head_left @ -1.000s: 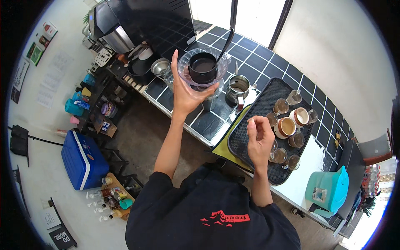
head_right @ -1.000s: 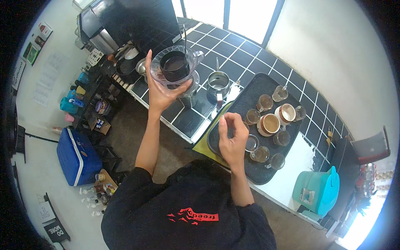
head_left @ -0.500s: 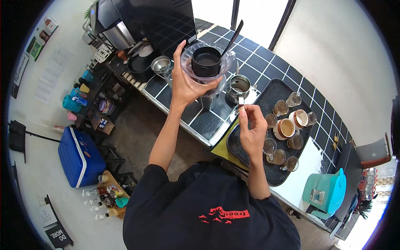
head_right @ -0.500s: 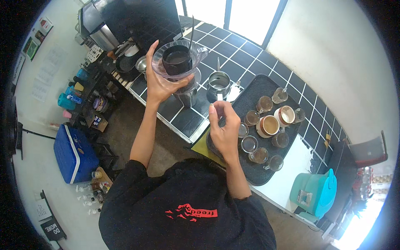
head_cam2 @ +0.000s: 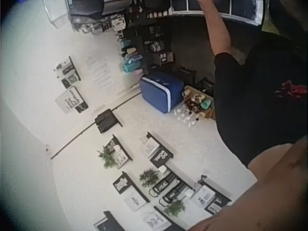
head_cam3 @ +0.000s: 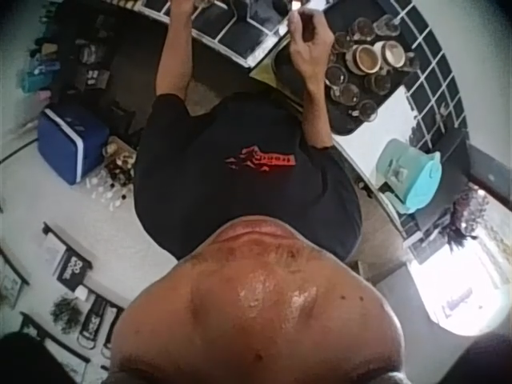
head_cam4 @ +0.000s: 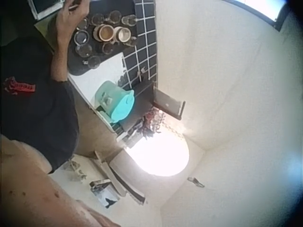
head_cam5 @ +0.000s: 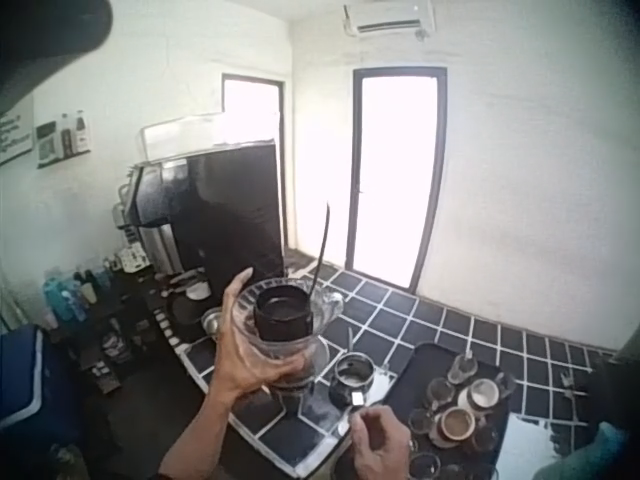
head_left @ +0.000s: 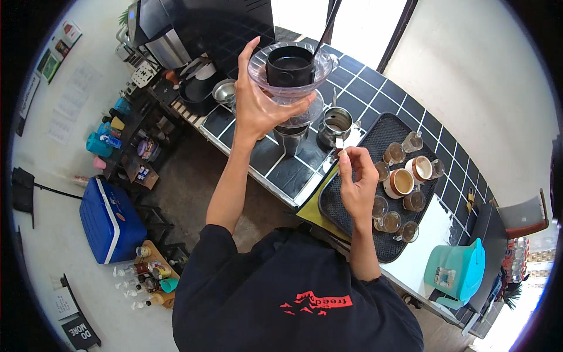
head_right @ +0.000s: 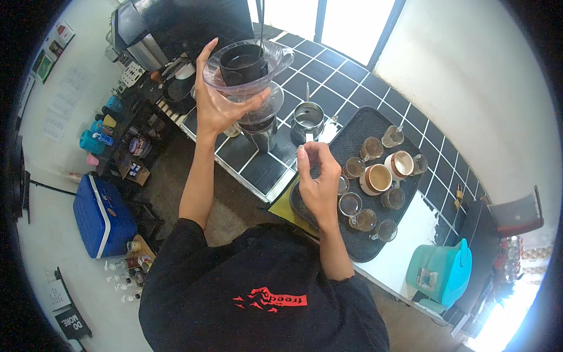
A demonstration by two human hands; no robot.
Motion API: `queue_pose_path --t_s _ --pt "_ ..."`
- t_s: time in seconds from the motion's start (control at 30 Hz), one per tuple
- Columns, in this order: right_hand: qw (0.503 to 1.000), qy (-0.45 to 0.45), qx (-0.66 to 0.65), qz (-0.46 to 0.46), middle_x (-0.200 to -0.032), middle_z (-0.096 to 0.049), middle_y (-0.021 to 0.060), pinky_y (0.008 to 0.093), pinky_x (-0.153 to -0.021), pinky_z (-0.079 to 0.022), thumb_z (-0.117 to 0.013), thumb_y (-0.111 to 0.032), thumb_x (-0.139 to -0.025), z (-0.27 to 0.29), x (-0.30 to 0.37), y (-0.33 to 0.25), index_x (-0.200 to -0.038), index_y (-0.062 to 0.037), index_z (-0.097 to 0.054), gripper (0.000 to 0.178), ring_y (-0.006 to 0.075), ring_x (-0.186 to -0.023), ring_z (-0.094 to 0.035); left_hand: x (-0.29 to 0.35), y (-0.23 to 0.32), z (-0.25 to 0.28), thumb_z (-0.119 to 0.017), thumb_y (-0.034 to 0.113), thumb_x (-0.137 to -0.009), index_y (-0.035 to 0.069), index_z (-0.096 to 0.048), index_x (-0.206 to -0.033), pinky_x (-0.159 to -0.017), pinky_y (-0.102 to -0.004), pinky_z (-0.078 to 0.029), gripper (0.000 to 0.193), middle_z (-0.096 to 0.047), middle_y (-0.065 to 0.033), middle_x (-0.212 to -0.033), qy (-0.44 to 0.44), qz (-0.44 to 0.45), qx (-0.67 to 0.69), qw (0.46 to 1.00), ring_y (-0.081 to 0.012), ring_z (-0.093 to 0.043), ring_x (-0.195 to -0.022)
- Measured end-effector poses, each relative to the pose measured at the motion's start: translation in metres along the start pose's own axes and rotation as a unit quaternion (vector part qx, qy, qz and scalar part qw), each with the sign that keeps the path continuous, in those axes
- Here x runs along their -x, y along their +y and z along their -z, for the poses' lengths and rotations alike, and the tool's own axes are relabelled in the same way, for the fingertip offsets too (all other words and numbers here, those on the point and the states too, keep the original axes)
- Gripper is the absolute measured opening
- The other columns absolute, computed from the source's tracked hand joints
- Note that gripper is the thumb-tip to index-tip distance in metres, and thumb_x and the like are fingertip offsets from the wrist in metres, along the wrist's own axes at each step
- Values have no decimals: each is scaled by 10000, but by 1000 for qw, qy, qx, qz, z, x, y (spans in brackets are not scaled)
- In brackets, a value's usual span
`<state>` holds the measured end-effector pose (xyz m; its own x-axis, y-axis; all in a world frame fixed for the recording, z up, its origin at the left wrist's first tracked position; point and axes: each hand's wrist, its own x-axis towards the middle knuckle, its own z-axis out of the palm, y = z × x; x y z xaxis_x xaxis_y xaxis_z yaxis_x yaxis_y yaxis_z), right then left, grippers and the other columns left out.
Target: Performing a coffee cupping process including pouring water, stirring, and tasting coffee from various glasses.
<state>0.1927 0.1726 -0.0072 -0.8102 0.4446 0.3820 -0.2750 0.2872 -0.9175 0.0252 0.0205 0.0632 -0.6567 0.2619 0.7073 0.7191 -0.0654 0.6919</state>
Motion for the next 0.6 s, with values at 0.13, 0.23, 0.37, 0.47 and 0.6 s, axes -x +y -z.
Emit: queue_pose_path --t_s 0.13,0.23,0.37,0.47,0.6 --pt "1000 -2 0 6 -764 -622 57 272 -675 -464 -627 -110 -952 -3 1 1 -952 33 -612 144 106 -707 -559 -3 4 2 -911 98 -606 36 -265 -1460 -948 -400 -563 1073 -630 -195 -1179 4 -8 -9 1000 -268 -680 -1035" --pt "1000 -2 -9 -4 -765 -624 58 275 -673 -465 -627 -109 -951 -3 1 0 -951 33 -613 143 107 -705 -557 -3 2 3 -915 119 -605 27 -275 -1455 -946 -400 -564 1068 -627 -197 -1183 5 -24 -20 999 -269 -679 -1036" --pt "1000 0 -5 5 -763 -623 58 276 -666 -464 -630 -102 -946 -5 0 -1 -949 34 -614 136 108 -698 -553 -3 4 5 -912 114 -606 25 -267 -1456 -948 -402 -565 1071 -624 -197 -1189 2 -24 -44 999 -271 -678 -1040" --pt "1000 1 8 22 -762 -621 57 271 -662 -460 -633 -88 -936 -7 -2 3 -947 32 -616 122 105 -695 -549 -3 4 3 -911 102 -607 27 -254 -1461 -946 -402 -568 1079 -623 -199 -1190 -1 -17 -32 999 -272 -678 -1041" --pt "1000 -2 11 14 -766 -626 58 272 -663 -466 -647 -70 -914 -14 -4 11 -942 29 -616 107 110 -690 -557 -4 0 4 -912 94 -609 26 -243 -1463 -932 -401 -576 1087 -624 -203 -1188 -9 -10 -16 1000 -272 -679 -1039"
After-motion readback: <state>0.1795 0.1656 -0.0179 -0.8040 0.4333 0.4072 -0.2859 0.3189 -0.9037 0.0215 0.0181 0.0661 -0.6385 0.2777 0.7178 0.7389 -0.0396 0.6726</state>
